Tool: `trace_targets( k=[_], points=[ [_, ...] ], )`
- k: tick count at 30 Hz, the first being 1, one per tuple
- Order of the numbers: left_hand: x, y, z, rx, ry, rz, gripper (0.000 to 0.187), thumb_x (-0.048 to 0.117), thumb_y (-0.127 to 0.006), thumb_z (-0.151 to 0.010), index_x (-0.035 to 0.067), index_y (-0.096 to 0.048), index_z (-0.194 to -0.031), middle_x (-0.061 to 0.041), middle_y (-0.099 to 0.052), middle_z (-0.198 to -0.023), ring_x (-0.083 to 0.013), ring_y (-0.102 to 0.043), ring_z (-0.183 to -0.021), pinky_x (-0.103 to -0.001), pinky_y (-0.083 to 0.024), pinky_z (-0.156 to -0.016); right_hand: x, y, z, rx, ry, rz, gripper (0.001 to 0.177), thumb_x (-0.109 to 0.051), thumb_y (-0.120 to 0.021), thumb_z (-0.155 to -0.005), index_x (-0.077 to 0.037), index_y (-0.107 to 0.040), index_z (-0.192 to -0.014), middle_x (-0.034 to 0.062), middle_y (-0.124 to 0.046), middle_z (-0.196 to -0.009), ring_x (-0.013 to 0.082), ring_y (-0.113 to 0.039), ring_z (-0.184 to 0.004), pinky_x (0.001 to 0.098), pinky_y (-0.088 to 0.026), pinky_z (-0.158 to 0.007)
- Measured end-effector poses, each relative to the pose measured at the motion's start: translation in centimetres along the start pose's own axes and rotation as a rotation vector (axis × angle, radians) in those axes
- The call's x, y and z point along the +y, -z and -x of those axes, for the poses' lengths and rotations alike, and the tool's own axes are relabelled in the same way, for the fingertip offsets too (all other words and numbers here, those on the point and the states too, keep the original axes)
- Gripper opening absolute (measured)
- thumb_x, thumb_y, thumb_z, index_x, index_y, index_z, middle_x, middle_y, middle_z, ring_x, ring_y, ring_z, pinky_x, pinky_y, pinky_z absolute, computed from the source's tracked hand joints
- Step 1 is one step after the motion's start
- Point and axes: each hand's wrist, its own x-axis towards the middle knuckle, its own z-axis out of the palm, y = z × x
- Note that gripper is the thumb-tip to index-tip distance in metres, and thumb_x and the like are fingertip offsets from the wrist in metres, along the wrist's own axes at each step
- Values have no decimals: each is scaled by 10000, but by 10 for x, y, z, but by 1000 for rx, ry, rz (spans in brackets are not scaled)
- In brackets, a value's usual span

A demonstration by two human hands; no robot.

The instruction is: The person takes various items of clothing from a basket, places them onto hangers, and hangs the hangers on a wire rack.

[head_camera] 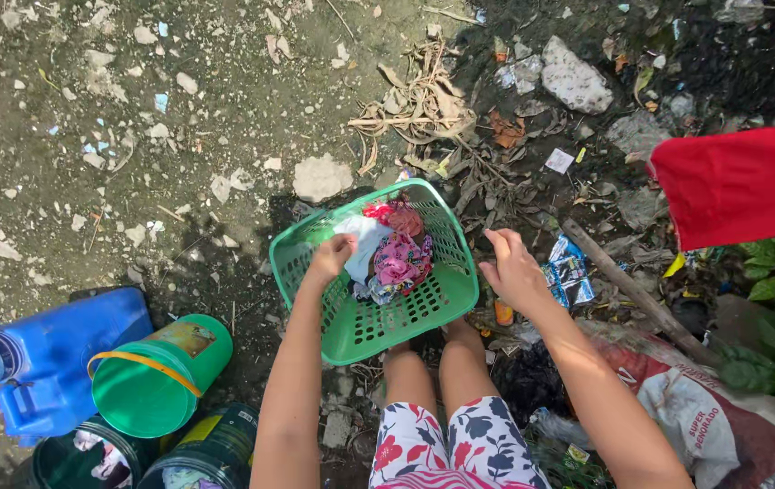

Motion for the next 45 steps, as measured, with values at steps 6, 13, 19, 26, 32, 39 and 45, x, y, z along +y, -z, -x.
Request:
trace_targets(
  k=[6,13,19,26,32,39,45],
  points=[
    [-129,-88,4,233,-21,-194,441,349,-763,-860,91,-676,-1208,-142,-735,-930,-284,-712,-852,-394,-563,-812,50,-95,-49,-183,49,37,430,-189,-717,-911,-143,-623,-1328,169,-543,-1367,408,-573,-1251,473,-485,-1052],
    [-187,-173,-72,123,379,-643,715,361,-765,-824,118,-525,-1452,-213,-526,-1436,-434,-412,-1415,-590,-299,-1157,87,-177,-48,-211,-63,-120,528,-191,-757,-847,-130,-608,-1349,297,-283,-1574,504,-410,-1328,517,-373,-1091],
    [-193,-224,-49,-120,499,-713,790,375,-734,-853,86,-416,-1516,-159,-688,-1245,-346,-564,-1266,-653,-261,-1139,104,-170,-5,-137,-37,85,498,-148,-751,-845,-152,-640,-1331,237,-367,-1538,482,-389,-1378,520,-349,-1145],
    [-40,-212,78,148,-287,-285,331,129,-711,-764,79,-755,-1089,-185,-715,-1010,-373,-637,-1015,-487,-500,-952,78,-134,38,-164,-13,-3,367,-128,-709,-879,-134,-684,-1245,157,-523,-1413,395,-467,-1308,482,-400,-1100],
    [187,-89,168,-284,-855,-322,236,98,-662,-812,160,-755,-1020,-136,-658,-911,-351,-638,-971,-449,-522,-983,10,-86,38,-263,42,-630,188,-202,-617,-1020,-113,-694,-1167,104,-678,-1275,281,-646,-1246,405,-488,-1104],
    [359,-3,273,-668,-1026,-333,244,226,-653,-852,141,-718,-1072,-52,-669,-817,-294,-656,-810,-468,-454,-842,-85,46,75,-636,296,121,276,-332,-632,-871,-179,-754,-1066,75,-775,-1058,272,-682,-1084,563,-308,-1042],
    [356,-14,241,-517,-904,-381,323,353,-699,-882,142,-701,-1127,-103,-686,-917,-324,-675,-909,-459,-519,-838,-27,47,130,-284,-67,141,306,-407,-663,-959,-186,-695,-1168,120,-730,-823,269,-696,-743,430,-554,-712]
  ],
)
